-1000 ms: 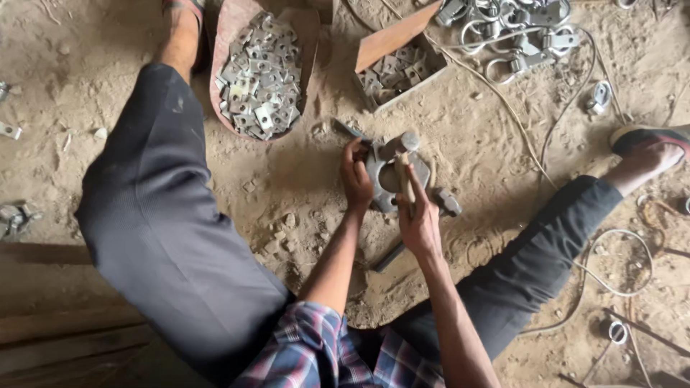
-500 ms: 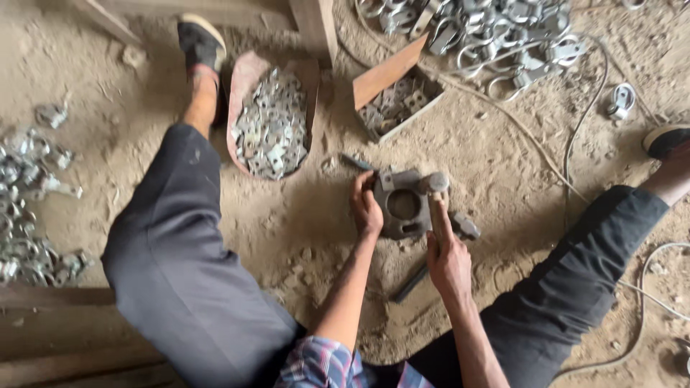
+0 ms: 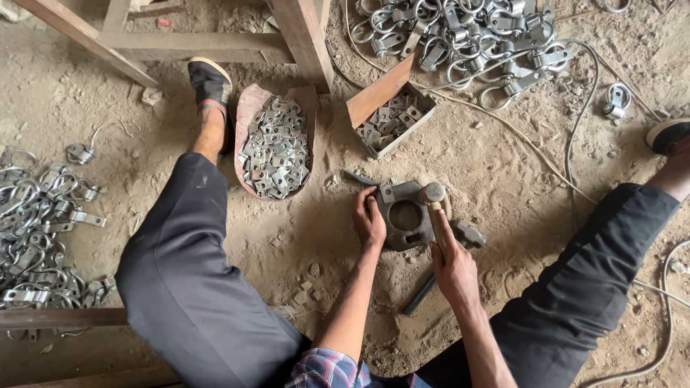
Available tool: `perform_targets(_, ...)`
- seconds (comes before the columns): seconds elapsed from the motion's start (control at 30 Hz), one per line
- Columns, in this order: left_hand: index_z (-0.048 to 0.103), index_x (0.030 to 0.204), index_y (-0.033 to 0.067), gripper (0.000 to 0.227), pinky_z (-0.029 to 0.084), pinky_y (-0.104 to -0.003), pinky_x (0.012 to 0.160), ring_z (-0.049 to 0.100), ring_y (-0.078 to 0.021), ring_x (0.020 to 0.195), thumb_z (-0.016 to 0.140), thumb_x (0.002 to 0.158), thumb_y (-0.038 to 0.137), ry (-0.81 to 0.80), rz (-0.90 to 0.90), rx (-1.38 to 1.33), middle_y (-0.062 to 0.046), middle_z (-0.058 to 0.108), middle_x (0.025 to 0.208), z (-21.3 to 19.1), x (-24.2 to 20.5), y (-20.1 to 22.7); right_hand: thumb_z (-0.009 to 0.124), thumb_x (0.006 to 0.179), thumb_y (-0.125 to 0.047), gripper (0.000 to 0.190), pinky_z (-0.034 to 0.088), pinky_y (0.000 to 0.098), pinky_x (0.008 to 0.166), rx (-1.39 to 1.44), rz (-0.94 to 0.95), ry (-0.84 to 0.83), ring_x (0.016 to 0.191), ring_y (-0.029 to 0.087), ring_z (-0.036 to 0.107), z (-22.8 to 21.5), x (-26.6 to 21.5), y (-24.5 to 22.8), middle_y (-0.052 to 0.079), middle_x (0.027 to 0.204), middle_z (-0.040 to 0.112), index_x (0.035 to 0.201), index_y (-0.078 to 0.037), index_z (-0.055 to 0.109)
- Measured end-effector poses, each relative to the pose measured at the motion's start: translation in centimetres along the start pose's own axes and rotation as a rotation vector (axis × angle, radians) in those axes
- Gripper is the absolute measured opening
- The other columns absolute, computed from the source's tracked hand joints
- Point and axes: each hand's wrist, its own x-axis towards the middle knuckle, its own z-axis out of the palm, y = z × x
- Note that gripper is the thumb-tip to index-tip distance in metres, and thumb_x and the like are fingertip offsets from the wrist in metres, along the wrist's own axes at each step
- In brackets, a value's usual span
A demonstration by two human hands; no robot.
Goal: The person sits on the ground and repeatedly hammers small metal pieces placed on a metal anvil. They pick up individual metal parts from a nearby container, position them on the anvil, and strike them with a hammer. The person continues this repetitive process throughout the video.
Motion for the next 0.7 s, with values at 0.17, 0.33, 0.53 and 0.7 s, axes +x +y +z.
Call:
perform_targets(0.17,0.069,0.112,0.0021,0.023,0.054,-0.041,0.091,0.069,-0.0298,0.103,0.049,0.1,0.006,0.018,0.028,0.015,-0.015,0.072,0.11,0.1,0.1,-0.1,0.057,0.1,-0.02,0.073,0.063,0.0442,0.053,-0.006,0.025,-0.013,0.046,0.026,0.067,0.1,-0.1,0.2,0.017,0.077,0.075,0.164,-0.029,0.022)
perform_targets(0.33,0.067,0.114,0.0031,0.023,0.054,-0.041,0.09,0.068,-0.0294,0.103,0.05,0.099,0.006,-0.016,-0.017,0.045,-0.015,0.071,0.111,-0.1,0.1,0.9,0.058,0.101,-0.022,0.072,0.064,0.0449,0.053,0.01,0.068,-0.046,0.048,0.028,0.069,0.2,0.1,0.6,0.019,0.074,0.075,0.164,-0.029,0.024)
perform_targets(0.53,0.065,0.118,0.0046,0.022,0.053,-0.042,0.094,0.065,-0.0295,0.108,0.053,0.1,0.007,-0.063,0.103,0.185,-0.014,0.067,0.114,-0.5,-0.1,1.9,0.057,0.1,-0.02,0.072,0.063,0.0443,0.05,0.016,0.082,-0.047,0.049,0.027,0.07,0.6,0.2,1.1,0.019,0.077,0.075,0.163,-0.027,0.025)
perform_targets(0.7,0.062,0.126,0.0044,0.029,0.046,-0.048,0.106,0.061,-0.0293,0.117,0.058,0.101,0.019,-0.048,0.3,0.24,-0.015,0.064,0.124,-0.3,0.2,1.8,0.058,0.099,-0.019,0.073,0.062,0.0424,0.048,0.016,0.066,-0.035,0.047,0.026,0.069,0.9,0.1,1.4,0.018,0.076,0.075,0.164,-0.024,0.024)
